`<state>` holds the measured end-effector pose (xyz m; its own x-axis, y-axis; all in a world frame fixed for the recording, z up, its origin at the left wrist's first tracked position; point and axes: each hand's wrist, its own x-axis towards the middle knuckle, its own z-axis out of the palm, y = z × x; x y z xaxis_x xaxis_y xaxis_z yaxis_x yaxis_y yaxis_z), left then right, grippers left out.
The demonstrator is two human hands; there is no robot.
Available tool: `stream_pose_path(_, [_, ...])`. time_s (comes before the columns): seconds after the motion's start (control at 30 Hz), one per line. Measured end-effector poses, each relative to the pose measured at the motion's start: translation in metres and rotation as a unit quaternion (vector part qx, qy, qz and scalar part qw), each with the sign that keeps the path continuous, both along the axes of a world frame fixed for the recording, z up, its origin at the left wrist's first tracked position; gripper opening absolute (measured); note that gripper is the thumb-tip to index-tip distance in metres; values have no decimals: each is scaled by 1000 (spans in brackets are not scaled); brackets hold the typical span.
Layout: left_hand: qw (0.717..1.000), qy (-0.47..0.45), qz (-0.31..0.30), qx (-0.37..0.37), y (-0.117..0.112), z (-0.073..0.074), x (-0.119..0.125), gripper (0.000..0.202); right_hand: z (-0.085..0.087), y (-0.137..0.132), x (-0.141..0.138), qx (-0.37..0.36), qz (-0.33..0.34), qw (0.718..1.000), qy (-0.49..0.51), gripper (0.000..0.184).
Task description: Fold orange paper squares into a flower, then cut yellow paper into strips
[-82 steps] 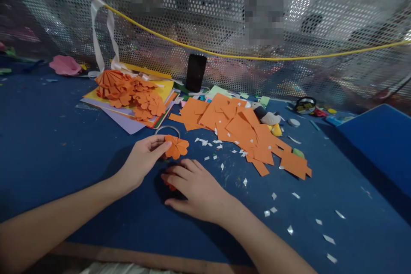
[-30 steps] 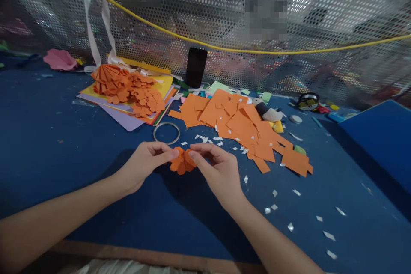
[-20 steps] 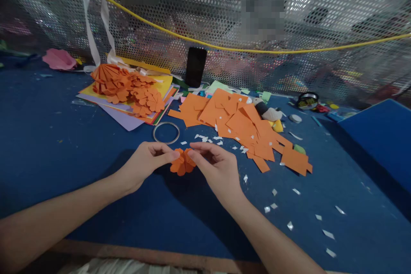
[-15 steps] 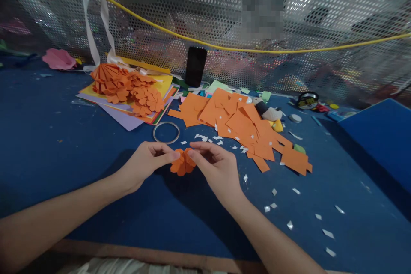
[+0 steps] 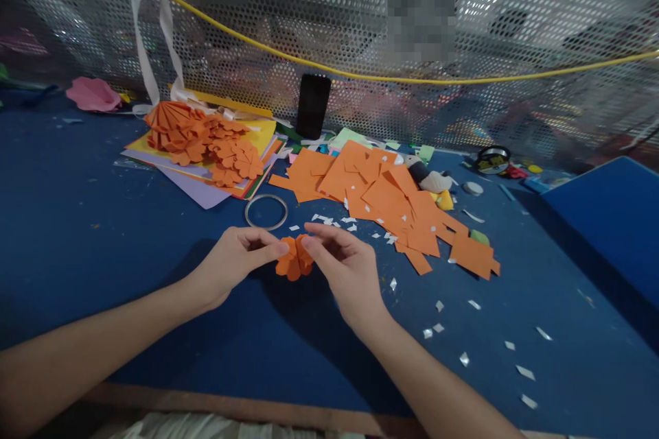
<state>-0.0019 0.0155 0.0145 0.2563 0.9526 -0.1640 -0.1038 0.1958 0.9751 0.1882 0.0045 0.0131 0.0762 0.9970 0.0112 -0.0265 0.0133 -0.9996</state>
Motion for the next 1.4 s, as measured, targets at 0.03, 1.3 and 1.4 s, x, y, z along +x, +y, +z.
stream_pose_path(0.03, [1000,0,0,1,0,0,0,19,0,0,0,0,-1,1000,0,23])
stream_pose_path(1.3, [991,89,-61,81,0,-5,0,21,4,-3,-5,-8,88,995,-38,30])
stream_pose_path(1.4, [991,89,-75,73,1,-3,-1,20,5,-2,-5,-5,86,996,-36,34])
